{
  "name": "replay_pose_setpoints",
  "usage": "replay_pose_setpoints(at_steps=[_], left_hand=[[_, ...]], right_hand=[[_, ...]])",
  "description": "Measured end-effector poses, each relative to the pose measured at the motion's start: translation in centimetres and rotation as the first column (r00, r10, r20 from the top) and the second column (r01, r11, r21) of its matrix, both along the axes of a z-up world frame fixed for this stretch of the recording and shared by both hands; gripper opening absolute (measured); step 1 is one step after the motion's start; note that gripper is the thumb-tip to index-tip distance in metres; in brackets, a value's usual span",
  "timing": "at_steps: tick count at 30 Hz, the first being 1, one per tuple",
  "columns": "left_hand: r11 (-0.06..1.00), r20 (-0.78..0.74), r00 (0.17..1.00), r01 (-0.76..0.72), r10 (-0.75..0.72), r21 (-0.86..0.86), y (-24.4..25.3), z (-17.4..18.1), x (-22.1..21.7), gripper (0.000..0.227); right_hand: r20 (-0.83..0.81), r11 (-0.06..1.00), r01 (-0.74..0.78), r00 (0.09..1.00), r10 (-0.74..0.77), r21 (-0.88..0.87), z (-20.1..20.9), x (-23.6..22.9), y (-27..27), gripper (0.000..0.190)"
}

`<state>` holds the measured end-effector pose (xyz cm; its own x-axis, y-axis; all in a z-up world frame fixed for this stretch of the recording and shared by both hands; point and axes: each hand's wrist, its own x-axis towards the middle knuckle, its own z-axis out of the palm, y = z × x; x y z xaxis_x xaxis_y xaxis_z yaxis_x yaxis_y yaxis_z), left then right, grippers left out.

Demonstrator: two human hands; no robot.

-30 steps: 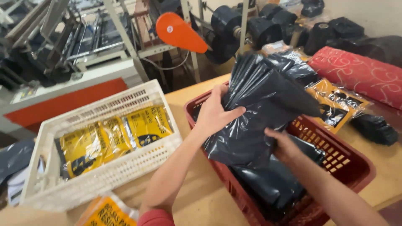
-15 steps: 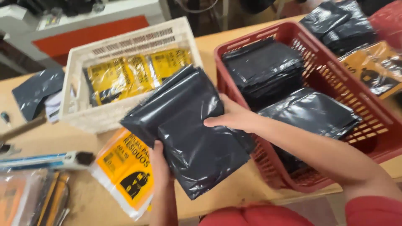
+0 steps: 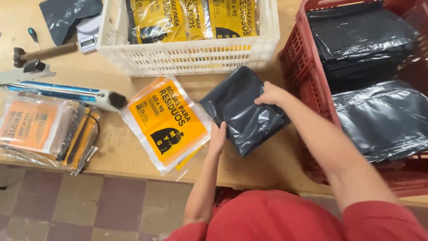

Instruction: The person repeatedly places black plastic bags into yellow and white packaging labeled 'BOLSAS PARA RESIDUOS' and then places the packaged items into a white basket. The person handles the bags and packaging by hand throughout the process.

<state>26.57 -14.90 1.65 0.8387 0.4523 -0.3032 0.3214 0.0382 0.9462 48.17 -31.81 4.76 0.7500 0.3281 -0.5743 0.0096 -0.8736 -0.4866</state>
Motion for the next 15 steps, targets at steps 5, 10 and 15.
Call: replay_pose_setpoints(at_steps=[5,10,15], left_hand=[[0.968,-0.188,0.978,0.127,-0.086,0.218,0.8,-5.1,1.0,0.081],[0.857,-0.127,0.991,0.033,0.038,0.514,1.5,3.5,2.2,0.084],[0.628,-0.173,0.984,0.167,-0.052,0.760,6.0,1.7,7.6,0.056]], right_hand=[[0.574,0.916,-0.122,0.746,0.339,-0.382,3.8,-8.3,3.0,0.057],[0.430,0.765,-0.448,0.641,0.636,-0.463,1.8,-18.6,4.4,0.095],[0.464,0.706,-0.457,0.538,0.704,-0.542,0.4,-20.2,2.5,0.084]])
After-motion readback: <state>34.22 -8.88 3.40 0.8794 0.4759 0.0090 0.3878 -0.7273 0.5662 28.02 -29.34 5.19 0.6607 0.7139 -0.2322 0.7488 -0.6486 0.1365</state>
